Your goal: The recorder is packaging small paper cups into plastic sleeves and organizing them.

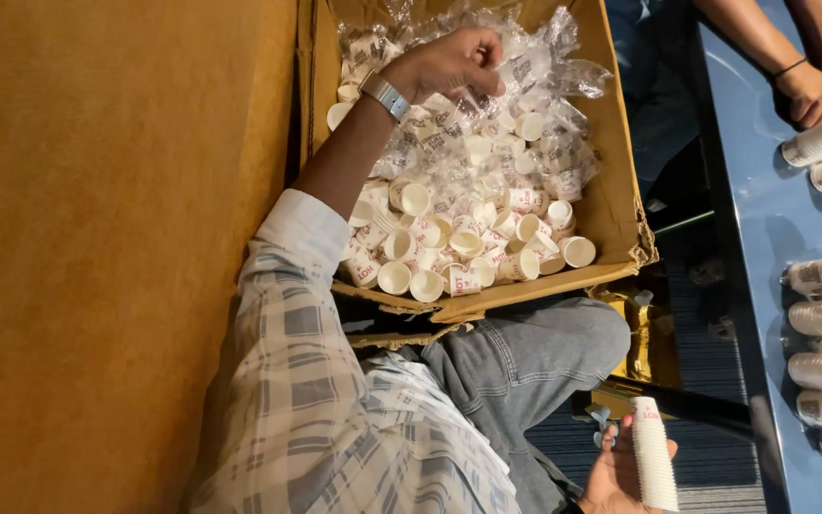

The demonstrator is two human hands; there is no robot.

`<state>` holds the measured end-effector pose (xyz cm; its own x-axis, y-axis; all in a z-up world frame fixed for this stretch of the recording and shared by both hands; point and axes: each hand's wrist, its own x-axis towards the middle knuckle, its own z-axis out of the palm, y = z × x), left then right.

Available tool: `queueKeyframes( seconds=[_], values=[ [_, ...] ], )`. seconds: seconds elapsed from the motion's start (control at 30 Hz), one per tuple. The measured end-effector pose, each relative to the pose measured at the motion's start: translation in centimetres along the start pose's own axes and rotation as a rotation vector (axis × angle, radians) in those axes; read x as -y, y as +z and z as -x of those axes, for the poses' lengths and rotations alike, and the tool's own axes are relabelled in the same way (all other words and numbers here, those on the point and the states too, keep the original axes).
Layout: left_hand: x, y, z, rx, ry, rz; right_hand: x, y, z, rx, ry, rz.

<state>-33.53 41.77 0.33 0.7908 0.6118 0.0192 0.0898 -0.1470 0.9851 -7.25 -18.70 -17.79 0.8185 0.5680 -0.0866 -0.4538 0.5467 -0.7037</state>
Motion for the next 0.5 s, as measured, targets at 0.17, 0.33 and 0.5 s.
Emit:
queueKeyframes(
  seconds=[0.17,0.33,0.5],
  values=[
    [-2.4,1.7,0.9,-0.065,-0.042,0.020,0.3,0.6,0.2,-0.024,-0.017,-0.001],
    [-3.9,2.1,1.2,0.000,-0.060,-0.016,-0.5,-4.5,-2.3,-0.016,-0.009,-0.030],
    [-2.7,2.0,0.7,0.163,0.069,0.096,-1.8,-8.9,-6.4,0.021,0.183,-0.226]
  ],
)
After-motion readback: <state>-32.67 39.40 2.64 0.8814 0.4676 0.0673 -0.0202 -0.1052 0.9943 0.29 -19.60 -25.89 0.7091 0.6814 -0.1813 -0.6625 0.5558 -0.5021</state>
